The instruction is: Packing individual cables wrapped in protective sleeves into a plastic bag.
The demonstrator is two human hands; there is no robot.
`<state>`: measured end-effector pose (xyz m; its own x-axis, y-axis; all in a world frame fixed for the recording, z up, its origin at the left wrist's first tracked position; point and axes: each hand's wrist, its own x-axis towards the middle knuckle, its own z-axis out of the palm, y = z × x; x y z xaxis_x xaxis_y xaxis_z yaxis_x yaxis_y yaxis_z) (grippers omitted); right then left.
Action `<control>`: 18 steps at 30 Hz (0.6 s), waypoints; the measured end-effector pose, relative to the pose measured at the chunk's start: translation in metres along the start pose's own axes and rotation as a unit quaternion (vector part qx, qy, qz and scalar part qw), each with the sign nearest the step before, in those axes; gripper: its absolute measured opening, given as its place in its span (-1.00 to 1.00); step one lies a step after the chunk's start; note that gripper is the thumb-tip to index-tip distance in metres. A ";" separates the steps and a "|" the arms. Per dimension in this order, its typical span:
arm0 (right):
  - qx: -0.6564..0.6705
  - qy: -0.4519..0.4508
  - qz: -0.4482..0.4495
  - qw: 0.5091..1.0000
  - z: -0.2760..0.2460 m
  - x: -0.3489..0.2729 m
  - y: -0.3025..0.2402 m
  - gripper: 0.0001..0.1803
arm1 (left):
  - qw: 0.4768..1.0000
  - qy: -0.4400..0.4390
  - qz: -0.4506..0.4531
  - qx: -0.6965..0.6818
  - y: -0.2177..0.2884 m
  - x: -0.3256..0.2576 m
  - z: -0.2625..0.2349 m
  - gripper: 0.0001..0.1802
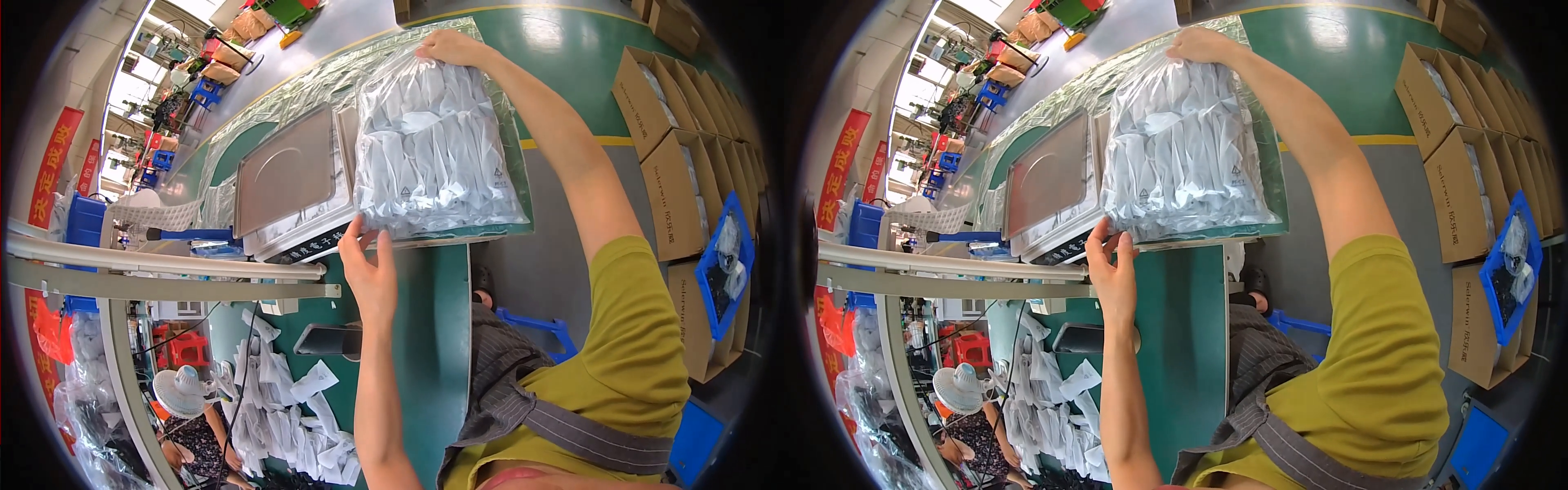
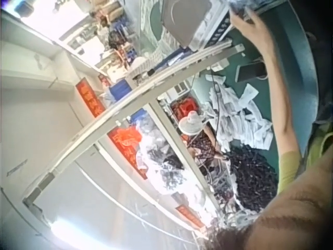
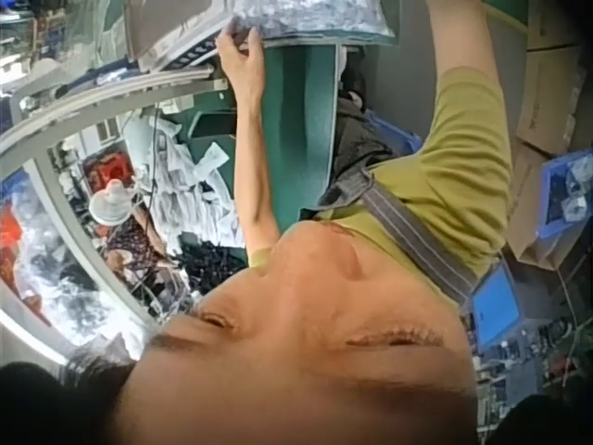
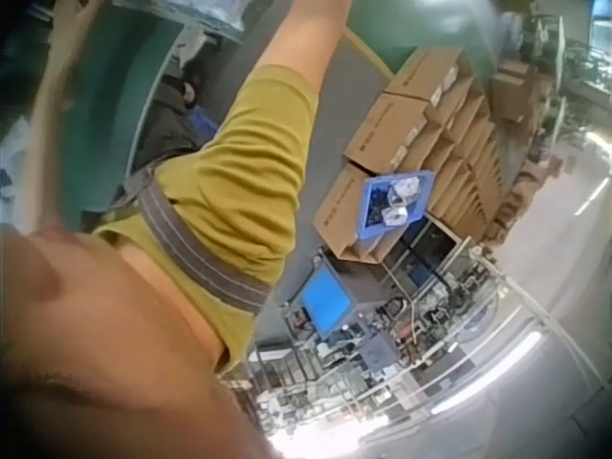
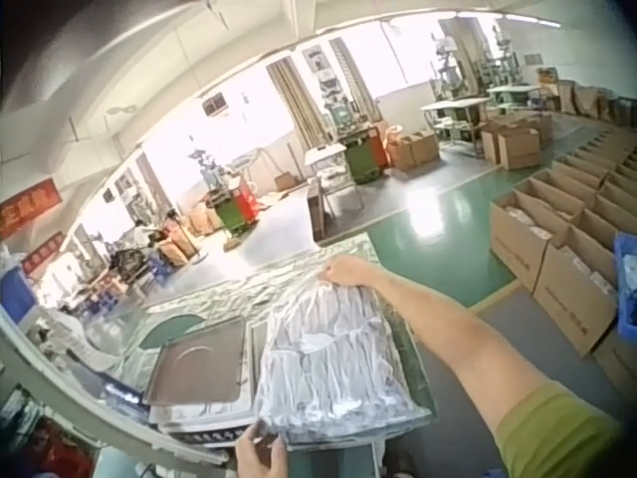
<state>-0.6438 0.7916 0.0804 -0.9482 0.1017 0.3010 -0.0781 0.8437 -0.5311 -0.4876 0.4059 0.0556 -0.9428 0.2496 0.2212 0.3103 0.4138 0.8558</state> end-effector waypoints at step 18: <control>0.206 -0.079 -0.082 0.972 0.024 -0.007 0.091 -0.56 | 1.000 -0.005 0.029 0.004 0.007 0.010 0.000 -0.57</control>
<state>-0.6518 0.8546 0.0107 -0.9458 -0.1256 0.2995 -0.3171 0.5564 -0.7680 -0.4945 0.4112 0.0636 -0.9222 0.2817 0.2649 0.3648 0.4062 0.8378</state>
